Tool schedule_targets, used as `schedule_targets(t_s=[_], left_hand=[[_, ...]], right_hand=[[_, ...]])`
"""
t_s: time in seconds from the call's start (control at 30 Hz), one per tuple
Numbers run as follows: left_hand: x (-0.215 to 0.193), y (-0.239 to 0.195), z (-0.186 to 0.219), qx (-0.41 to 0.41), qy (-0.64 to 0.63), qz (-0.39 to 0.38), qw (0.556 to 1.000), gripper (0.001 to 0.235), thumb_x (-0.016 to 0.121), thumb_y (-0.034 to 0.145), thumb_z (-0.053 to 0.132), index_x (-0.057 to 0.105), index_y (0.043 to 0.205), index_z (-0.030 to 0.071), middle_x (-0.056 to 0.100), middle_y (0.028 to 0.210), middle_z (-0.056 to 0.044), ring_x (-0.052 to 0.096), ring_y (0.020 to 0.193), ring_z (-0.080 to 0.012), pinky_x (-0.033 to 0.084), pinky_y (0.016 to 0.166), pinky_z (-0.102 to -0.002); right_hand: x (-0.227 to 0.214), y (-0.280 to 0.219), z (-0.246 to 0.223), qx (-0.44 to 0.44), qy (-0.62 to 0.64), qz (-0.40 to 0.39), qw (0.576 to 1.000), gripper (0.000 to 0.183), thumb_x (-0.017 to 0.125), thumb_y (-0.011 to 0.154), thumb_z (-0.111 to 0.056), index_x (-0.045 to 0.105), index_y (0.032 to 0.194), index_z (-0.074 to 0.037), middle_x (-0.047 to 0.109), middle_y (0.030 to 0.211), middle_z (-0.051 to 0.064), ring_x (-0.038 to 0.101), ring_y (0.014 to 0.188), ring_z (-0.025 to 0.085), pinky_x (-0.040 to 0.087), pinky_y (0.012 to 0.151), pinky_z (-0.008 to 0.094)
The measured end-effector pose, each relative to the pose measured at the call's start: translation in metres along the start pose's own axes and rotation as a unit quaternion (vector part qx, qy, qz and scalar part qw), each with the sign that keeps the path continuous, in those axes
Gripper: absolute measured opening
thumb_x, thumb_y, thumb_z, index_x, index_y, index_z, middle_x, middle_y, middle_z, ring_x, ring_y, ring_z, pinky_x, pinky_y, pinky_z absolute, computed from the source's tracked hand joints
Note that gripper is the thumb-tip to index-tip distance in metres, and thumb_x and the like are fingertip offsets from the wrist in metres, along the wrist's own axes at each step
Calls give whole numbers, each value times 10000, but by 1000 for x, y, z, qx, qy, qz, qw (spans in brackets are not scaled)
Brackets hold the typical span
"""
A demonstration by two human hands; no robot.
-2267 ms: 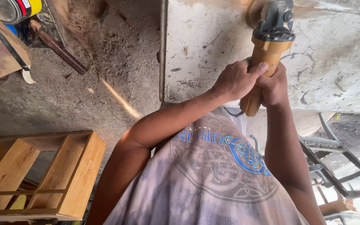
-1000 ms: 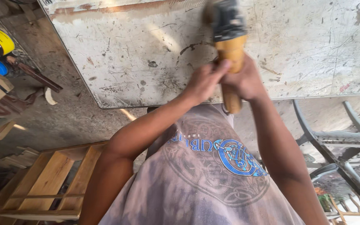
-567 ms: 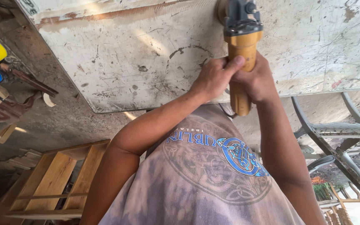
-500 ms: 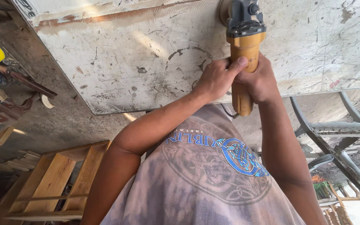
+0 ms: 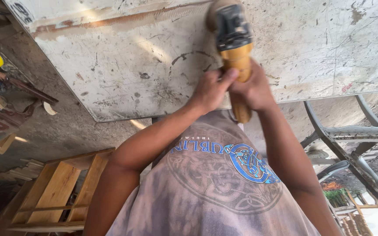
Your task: The person uses an angle grinder with a sanding attachment to smooth the surface of a large, dirty wooden board. They move the tool back and forth across the board, occasionally pausing to wipe the surface with their hand.
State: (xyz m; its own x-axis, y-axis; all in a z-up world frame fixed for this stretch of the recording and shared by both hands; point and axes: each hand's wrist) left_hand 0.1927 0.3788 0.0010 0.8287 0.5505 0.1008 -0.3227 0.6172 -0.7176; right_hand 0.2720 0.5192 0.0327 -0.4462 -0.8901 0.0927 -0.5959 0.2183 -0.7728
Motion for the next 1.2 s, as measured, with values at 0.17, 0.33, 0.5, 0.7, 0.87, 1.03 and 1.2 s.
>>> schedule_targets(t_s=[0.17, 0.33, 0.5, 0.7, 0.87, 1.03, 1.2], left_hand=[[15, 6, 5, -4, 47, 5, 999, 682, 474, 995, 605, 737, 1052, -21, 755, 827, -170, 759, 815, -253, 574, 739, -374], [-23, -28, -5, 8, 1, 47, 999, 663, 459, 1016, 580, 716, 1095, -26, 764, 859, -141, 761, 816, -236, 576, 718, -363], [-26, -28, -12, -6, -20, 51, 998, 638, 448, 1040, 559, 720, 1037, -18, 717, 789, -119, 681, 750, -222, 523, 660, -361], [49, 36, 10, 5, 59, -36, 998, 729, 406, 933, 679, 758, 916, 41, 715, 652, -80, 746, 634, -208, 566, 592, -373], [69, 42, 21, 7, 83, -34, 996, 726, 415, 939, 675, 759, 899, 37, 741, 662, -106, 752, 639, -210, 576, 627, -382], [24, 1, 8, 42, -44, 23, 998, 561, 495, 1026, 508, 738, 1117, 12, 774, 903, -91, 731, 849, -155, 570, 763, -334], [42, 13, 10, 2, -5, 12, 1000, 597, 495, 1019, 537, 750, 1021, -3, 767, 844, -116, 720, 806, -172, 561, 721, -334]], right_hand=[[-11, -7, 0, 9, 10, 10, 1000, 502, 767, 804, -168, 595, 1252, -17, 696, 1079, 76, 692, 928, 147, 594, 838, 317], [27, 8, 7, -57, -13, -73, 996, 558, 791, 782, -149, 568, 1275, -10, 692, 1126, 86, 680, 985, 154, 578, 889, 310], [27, 8, 10, -32, -24, -65, 997, 512, 778, 798, -166, 571, 1238, -4, 684, 1060, 88, 665, 910, 152, 575, 822, 307], [-36, -16, 0, -7, 2, 57, 998, 405, 702, 857, -188, 594, 1200, -2, 690, 1011, 81, 692, 855, 164, 604, 768, 319], [-58, -19, 9, -28, 39, 57, 997, 390, 721, 865, -163, 599, 1188, 18, 687, 1012, 84, 678, 859, 164, 586, 774, 311], [-27, 0, 18, -71, 17, -52, 996, 516, 746, 790, -152, 578, 1258, -14, 680, 1039, 69, 666, 882, 146, 585, 783, 311], [-50, -7, 12, -55, 30, -30, 998, 470, 762, 808, -177, 594, 1212, -7, 703, 1046, 78, 704, 904, 157, 615, 805, 321]])
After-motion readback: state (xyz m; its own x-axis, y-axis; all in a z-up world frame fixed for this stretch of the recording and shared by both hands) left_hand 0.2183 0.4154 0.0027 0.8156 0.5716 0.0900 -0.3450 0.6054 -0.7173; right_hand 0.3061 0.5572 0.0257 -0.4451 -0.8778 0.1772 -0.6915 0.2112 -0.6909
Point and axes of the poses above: each hand's wrist, its own y-axis towards the middle knuckle, its own x-axis out of the palm, z = x × y
